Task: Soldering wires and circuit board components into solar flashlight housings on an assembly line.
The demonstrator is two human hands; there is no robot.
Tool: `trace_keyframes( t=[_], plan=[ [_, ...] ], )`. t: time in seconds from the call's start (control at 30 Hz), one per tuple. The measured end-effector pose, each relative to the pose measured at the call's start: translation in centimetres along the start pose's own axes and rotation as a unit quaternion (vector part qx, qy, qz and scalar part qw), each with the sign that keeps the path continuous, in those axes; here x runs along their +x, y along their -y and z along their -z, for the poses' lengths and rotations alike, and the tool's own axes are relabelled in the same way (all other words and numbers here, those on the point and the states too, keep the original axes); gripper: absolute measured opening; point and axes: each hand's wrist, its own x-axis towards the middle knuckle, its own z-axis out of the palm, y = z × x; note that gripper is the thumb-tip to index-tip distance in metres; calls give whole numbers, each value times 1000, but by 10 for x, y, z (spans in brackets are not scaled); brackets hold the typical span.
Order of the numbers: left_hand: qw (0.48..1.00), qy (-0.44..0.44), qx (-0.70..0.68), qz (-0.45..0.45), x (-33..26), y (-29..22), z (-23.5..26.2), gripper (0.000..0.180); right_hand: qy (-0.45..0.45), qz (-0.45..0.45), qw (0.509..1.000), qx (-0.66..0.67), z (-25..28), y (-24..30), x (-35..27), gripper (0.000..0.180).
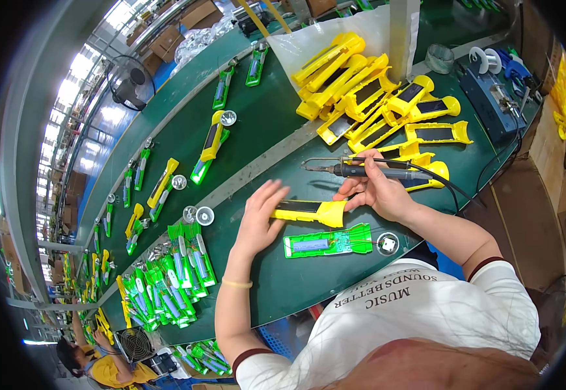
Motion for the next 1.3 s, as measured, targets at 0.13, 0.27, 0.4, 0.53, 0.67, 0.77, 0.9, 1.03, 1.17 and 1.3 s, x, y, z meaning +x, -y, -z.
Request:
trace_keyframes(
  t=[0.13, 0.27, 0.4, 0.53, 0.67, 0.77, 0.9, 1.03, 1.17, 1.3],
  plan=[
    [995, 2, -69, 73, 9, 6, -7, 37, -9, 92, 990, -103, 7, 0, -3, 34],
    [992, 69, -27, 102, 0, 0, 6, 43, -24, 241, 942, -230, 20, 12, -8, 39],
    [975, -102, -77, 182, -27, 3, 20, 39, -87, 273, 944, -167, 34, 17, -30, 44],
    [983, -70, 15, 168, -82, 4, 35, 49, -103, 312, 932, -155, 43, 19, -44, 46],
    [980, 64, 5, 187, -97, -43, 24, 103, -103, 295, 937, -155, 41, 15, -42, 46],
    [989, 53, 17, 134, -61, -59, -8, 110, -107, 276, 947, -127, 37, 9, -32, 47],
    [994, -3, -8, 110, -25, -38, -17, 66, -76, 265, 951, -139, 31, 16, -36, 50],
    [994, 21, -33, 105, -34, -29, -14, 67, -83, 244, 955, -146, 33, 10, -39, 47],
    [991, -18, -47, 127, -32, -46, -7, 78, -64, 225, 963, -132, 34, 3, -39, 44],
    [996, -22, -42, 72, -12, -70, -25, 83, -83, 215, 961, -154, 29, 0, -40, 43]
  ],
)
